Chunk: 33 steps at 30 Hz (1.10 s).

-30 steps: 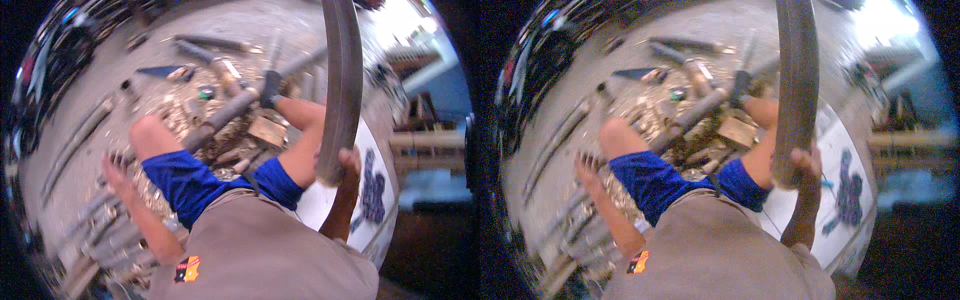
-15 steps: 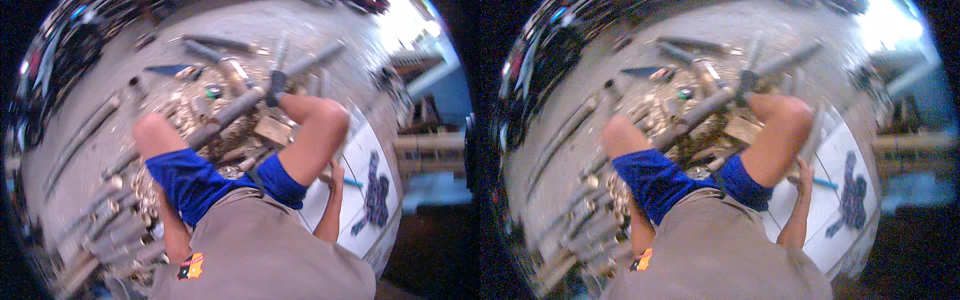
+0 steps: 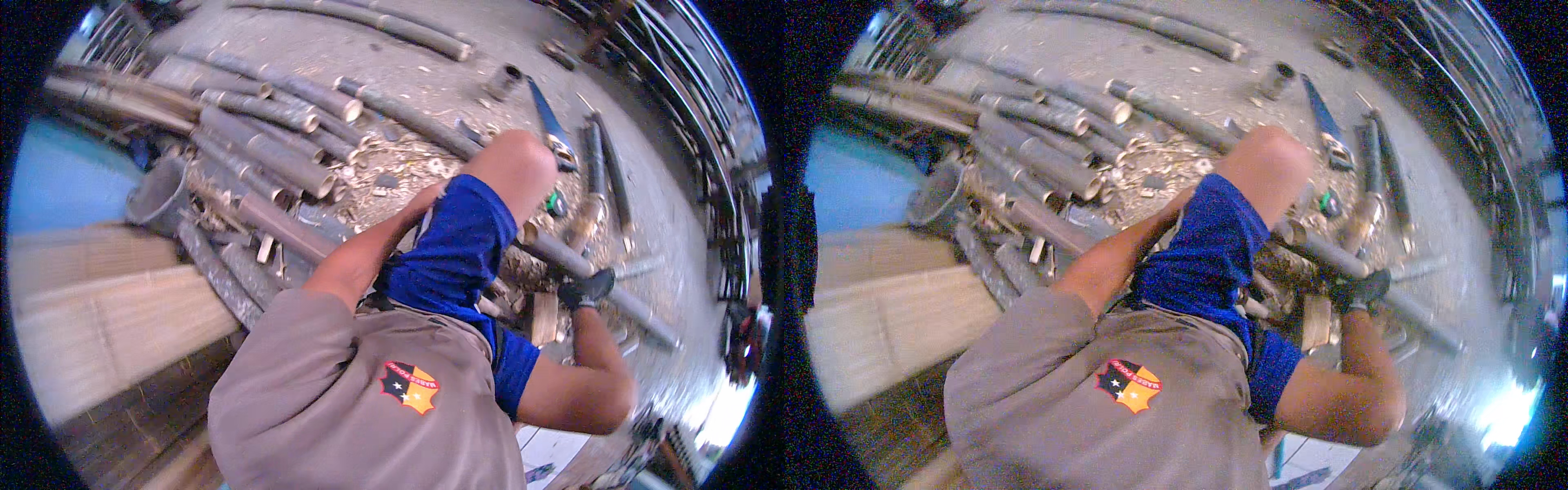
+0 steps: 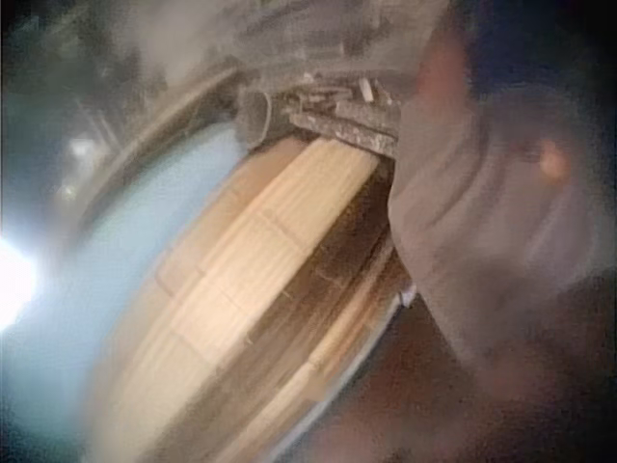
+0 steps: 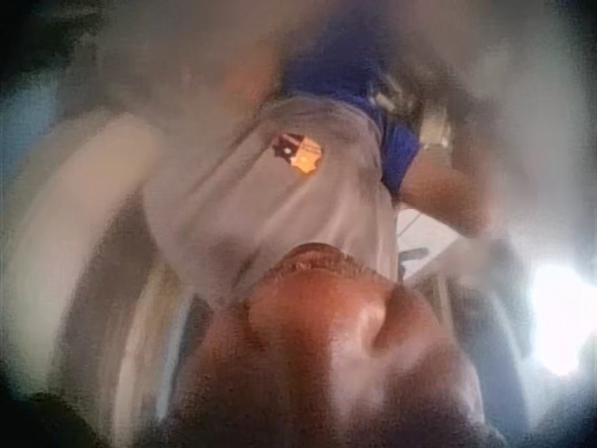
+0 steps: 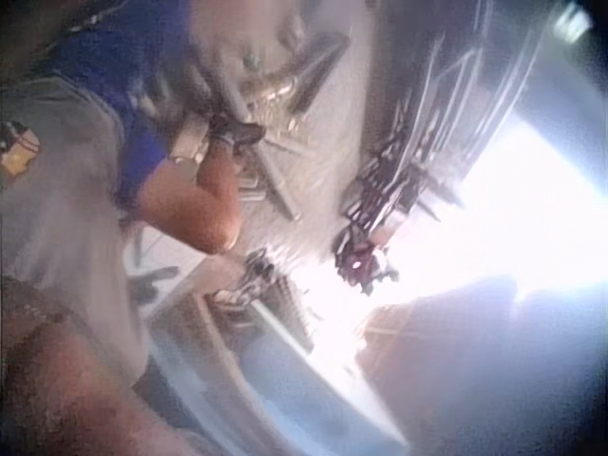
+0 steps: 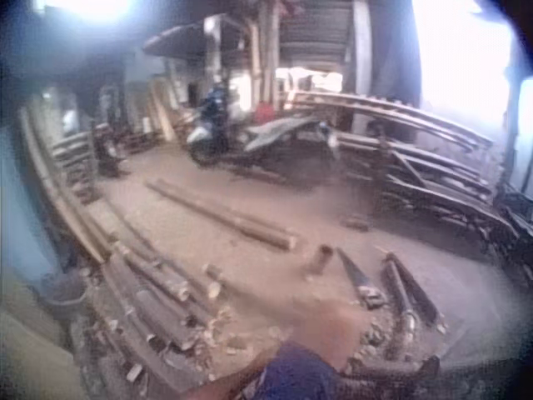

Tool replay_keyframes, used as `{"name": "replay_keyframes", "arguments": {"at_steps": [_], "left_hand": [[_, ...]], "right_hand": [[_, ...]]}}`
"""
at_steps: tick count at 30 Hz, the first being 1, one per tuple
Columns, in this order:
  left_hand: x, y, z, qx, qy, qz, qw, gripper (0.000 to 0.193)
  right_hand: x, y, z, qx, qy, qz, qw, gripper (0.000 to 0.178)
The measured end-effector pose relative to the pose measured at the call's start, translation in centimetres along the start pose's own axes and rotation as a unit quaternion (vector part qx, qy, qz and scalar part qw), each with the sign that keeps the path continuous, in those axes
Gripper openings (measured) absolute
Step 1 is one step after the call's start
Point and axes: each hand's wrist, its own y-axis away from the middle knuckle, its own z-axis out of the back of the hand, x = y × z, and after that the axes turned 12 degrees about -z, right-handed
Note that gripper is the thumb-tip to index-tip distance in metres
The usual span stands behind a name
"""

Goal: The person sits on the ground and uses a hammer and chisel to shape and fit bamboo pieces together. They repeatedly test the fit of smaller bamboo plugs into larger bamboo sections and use a saw to cut bamboo to size.

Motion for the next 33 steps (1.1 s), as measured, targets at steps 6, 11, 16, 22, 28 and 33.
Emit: {"name": "replay_keyframes", "arguments": {"at_steps": [6, 11, 16, 22, 28, 33], "left_hand": [[-9.0, -0.9, -1.7, 0.085, -0.067, 0.055, 0.993, 0.057], [-7.1, 1.3, -2.1, -0.051, 0.113, 0.097, 0.988, 0.05], [-6.7, 0.7, -1.6, 0.025, -0.038, 0.092, 0.995, 0.054], [-6.3, 0.5, -1.6, 0.051, -0.097, 0.098, 0.989, 0.059], [-5.6, 0.0, -2.6, 0.064, -0.169, 0.104, 0.978, 0.062], [-9.5, -0.3, -2.5, 0.088, -0.168, 0.129, 0.973, 0.057]], "right_hand": [[6.9, 1.7, -0.6, 0.071, 0.081, 0.114, 0.988, 0.025], [14.1, 3.8, -2.3, 0.166, 0.14, 0.23, 0.949, 0.025], [18.8, 6.4, -2.2, 0.222, 0.186, 0.301, 0.909, 0.024], [22.9, 9.3, -2.1, 0.278, 0.232, 0.365, 0.858, 0.024], [26.8, 12.4, -2.5, 0.315, 0.254, 0.389, 0.828, 0.024], [27.6, 13.4, -1.6, 0.321, 0.271, 0.426, 0.801, 0.024]]}}
